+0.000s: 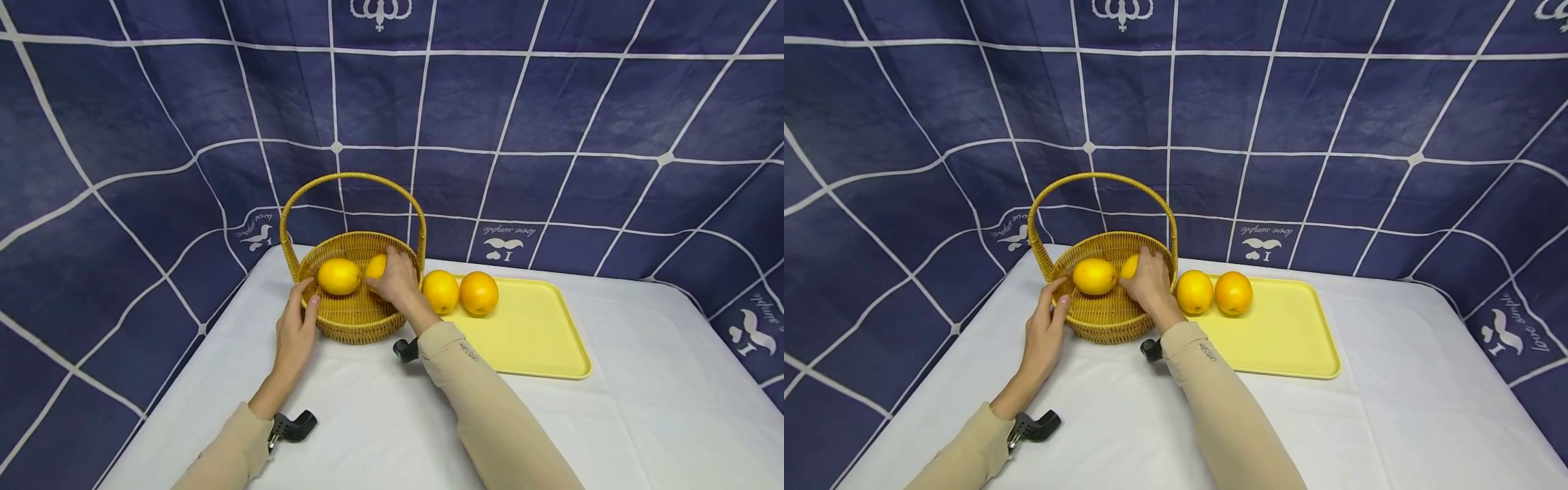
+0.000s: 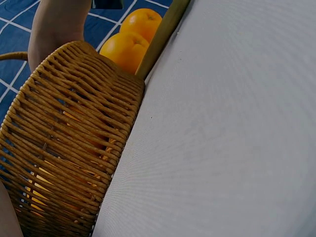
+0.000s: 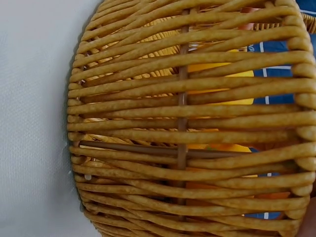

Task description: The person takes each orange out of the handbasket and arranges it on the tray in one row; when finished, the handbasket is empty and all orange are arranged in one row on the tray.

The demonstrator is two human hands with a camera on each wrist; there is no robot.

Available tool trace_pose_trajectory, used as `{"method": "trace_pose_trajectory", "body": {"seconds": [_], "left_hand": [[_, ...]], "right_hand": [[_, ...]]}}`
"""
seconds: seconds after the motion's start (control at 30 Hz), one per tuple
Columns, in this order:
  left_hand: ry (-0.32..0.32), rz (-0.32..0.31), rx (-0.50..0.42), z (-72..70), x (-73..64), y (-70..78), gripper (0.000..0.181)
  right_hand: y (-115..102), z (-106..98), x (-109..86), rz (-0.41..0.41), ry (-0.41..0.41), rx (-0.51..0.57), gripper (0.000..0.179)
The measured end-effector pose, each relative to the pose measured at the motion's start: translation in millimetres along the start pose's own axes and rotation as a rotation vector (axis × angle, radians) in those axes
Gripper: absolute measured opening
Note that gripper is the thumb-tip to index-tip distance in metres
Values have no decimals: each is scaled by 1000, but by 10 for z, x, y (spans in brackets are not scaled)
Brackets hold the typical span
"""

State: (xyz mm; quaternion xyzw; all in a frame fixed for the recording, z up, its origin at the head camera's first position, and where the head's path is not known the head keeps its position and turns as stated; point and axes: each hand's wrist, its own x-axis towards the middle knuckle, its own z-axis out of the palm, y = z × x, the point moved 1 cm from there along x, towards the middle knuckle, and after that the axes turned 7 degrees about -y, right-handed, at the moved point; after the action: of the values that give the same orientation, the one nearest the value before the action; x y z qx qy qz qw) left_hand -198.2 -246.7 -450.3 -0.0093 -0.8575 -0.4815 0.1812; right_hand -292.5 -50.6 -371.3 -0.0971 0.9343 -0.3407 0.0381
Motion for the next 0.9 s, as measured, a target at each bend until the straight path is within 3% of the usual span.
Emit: {"method": "trace_pose_trajectory", "body": {"seconds": [0.33,0.47,0.67,0.9], "left_hand": [[-3,3,0,37,-13,19,46],[-1,15,1,35,19,33,46],[2,2,15,19,34,26,46],[-1,-9,9,7,7,-11,47]], "right_hand": [[22,-53,-71,-47,27,-20,84],[3,-140,-152,-81,46,20,81],[37,-225,-349,-157,79,89,77],[74,-361,-655,-174,95,144,77]]}}
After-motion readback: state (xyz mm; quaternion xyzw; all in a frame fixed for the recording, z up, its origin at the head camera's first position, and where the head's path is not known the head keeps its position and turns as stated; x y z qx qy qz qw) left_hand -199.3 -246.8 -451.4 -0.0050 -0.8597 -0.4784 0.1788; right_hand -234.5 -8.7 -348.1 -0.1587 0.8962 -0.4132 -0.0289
